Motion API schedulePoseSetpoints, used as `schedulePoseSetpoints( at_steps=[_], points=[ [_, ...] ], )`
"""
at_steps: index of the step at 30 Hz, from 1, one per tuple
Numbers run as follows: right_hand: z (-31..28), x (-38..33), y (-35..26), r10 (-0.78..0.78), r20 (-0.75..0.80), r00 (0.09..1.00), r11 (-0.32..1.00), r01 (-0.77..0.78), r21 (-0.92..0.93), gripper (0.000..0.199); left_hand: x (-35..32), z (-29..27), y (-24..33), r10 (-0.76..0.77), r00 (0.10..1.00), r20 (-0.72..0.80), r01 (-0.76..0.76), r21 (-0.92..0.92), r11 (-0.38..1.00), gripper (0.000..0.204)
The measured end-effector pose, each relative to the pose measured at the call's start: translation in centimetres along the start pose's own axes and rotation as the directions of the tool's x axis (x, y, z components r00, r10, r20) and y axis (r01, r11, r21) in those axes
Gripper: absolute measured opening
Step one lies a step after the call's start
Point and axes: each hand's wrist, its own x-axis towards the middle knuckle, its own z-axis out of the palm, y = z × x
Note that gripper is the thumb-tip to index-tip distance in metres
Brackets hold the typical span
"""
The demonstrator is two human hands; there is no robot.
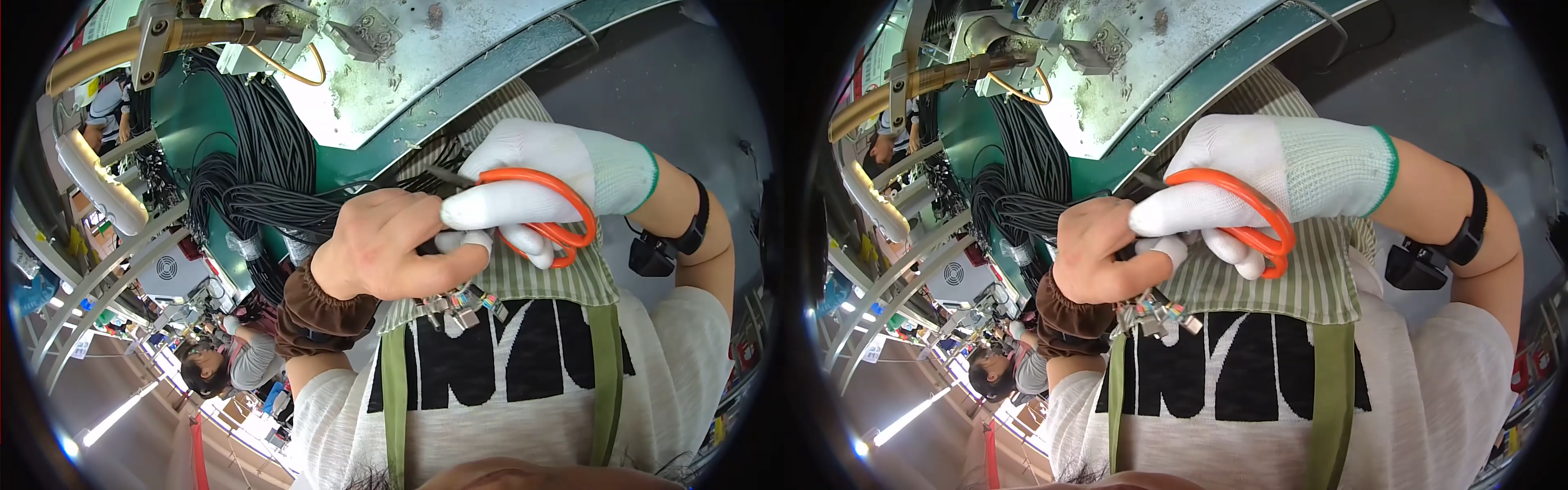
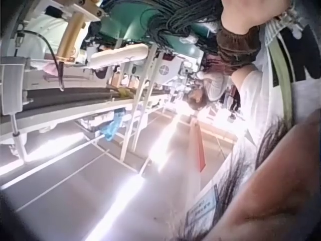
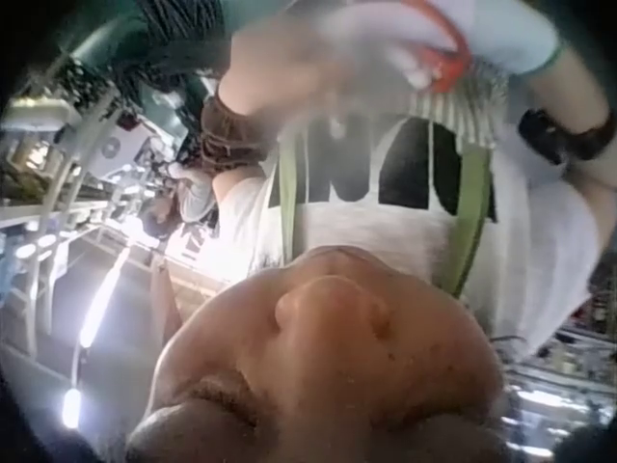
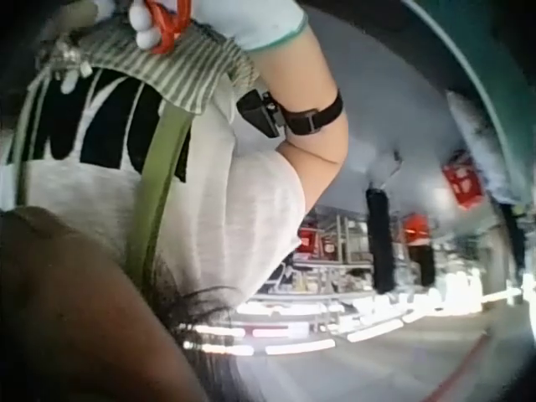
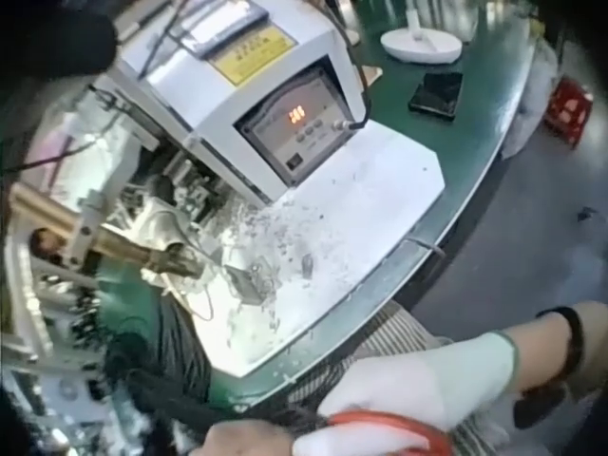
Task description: The person trims the ends of black cables using shears, gathers the cables into a bundle, and then continues trimming the connectors on the bundled cables one by one.
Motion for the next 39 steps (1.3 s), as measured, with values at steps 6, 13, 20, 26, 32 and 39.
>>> schedulePoseSetpoints(
  at_steps=[6,13,20,26,32,39],
  points=[
    [0.9,0.4,0.8,-0.261,-0.002,0.965,0.960,0.260,-0.102,0.025,-0.6,-0.3,-0.7,0.034,0.999,-0.018,-0.037,-0.153,0.988,0.022],
    [2.0,3.9,2.1,-0.965,0.053,0.255,0.025,0.294,-0.956,0.018,0.5,-0.4,2.9,-0.908,0.418,-0.036,0.305,-0.936,0.177,0.016],
    [1.8,3.3,2.2,-0.979,0.007,0.206,-0.013,-0.029,-0.999,0.025,-0.5,0.0,2.2,-0.932,0.314,-0.180,0.469,-0.824,0.317,0.026],
    [2.7,3.0,2.9,-0.890,-0.128,0.438,0.083,-0.120,-0.989,0.021,-0.6,0.6,1.9,-0.905,0.382,-0.185,0.441,-0.825,0.355,0.027],
    [3.0,3.1,2.5,-0.863,-0.224,0.453,0.314,0.132,-0.940,0.016,-0.6,2.1,0.6,-0.509,0.664,-0.547,0.477,-0.215,0.852,0.029],
    [2.6,3.9,2.8,-0.926,-0.171,0.337,0.248,0.198,-0.948,0.017,-0.3,1.3,1.5,-0.856,0.351,-0.379,0.523,-0.679,0.515,0.032]
  ],
)
